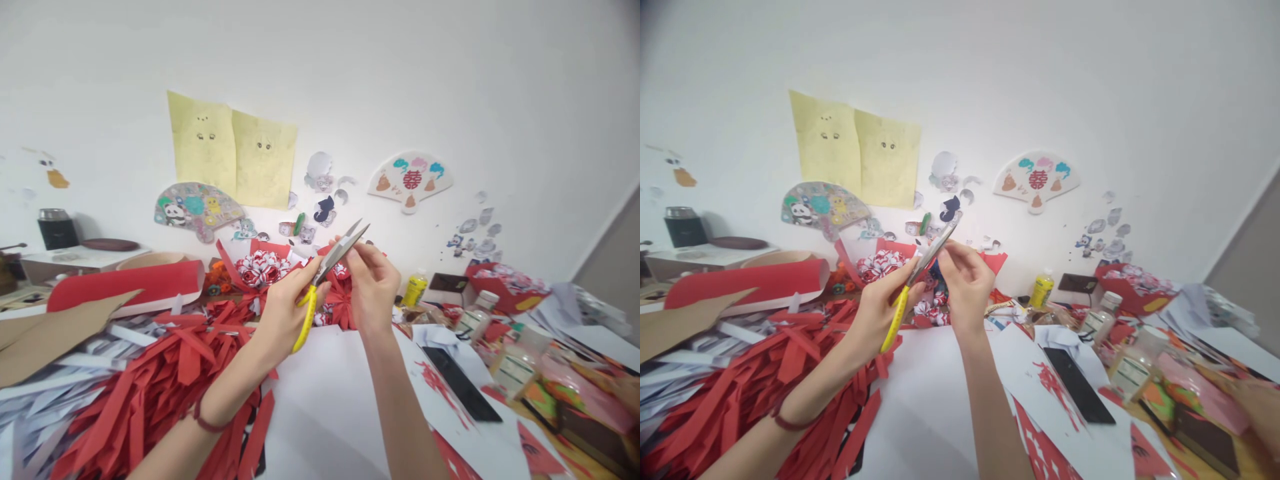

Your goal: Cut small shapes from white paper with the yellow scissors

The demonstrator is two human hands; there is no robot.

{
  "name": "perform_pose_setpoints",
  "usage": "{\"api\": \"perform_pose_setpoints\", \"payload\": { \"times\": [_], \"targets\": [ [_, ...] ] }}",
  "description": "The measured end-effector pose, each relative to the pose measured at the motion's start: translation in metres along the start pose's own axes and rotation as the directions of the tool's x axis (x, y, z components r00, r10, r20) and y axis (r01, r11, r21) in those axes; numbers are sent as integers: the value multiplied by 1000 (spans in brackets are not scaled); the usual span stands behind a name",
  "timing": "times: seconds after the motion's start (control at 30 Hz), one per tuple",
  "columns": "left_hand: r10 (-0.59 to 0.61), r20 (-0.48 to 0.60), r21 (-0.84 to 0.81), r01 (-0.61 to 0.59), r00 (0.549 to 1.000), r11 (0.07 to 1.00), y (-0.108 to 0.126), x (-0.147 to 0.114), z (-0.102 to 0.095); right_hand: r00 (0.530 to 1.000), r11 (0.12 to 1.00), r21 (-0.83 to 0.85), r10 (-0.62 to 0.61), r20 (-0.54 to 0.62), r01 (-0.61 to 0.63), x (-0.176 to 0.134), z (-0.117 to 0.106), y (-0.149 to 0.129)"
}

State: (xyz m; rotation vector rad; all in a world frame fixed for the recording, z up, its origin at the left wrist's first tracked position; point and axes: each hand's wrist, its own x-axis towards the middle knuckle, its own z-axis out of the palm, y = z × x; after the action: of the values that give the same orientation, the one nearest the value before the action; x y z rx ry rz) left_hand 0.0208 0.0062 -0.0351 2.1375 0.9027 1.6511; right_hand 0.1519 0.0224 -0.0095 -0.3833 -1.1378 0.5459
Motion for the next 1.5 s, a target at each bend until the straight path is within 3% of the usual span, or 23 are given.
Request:
{"api": "perform_pose_setpoints", "payload": {
  "times": [0.3, 0.83, 1.5],
  "targets": [
    [61, 8, 25, -61, 998, 998, -9, -2, 6, 998, 995, -78, -62, -19, 60, 7, -10, -9],
    [18, 14, -33, -17, 1000, 999, -4, -5, 6, 992, 998, 43, -49, -113, 55, -1, 1, -8],
    [-10, 18, -45, 10, 1000, 999, 1, -6, 7, 981, 996, 64, -50, -188, 63, -7, 10, -7]
  ]
}}
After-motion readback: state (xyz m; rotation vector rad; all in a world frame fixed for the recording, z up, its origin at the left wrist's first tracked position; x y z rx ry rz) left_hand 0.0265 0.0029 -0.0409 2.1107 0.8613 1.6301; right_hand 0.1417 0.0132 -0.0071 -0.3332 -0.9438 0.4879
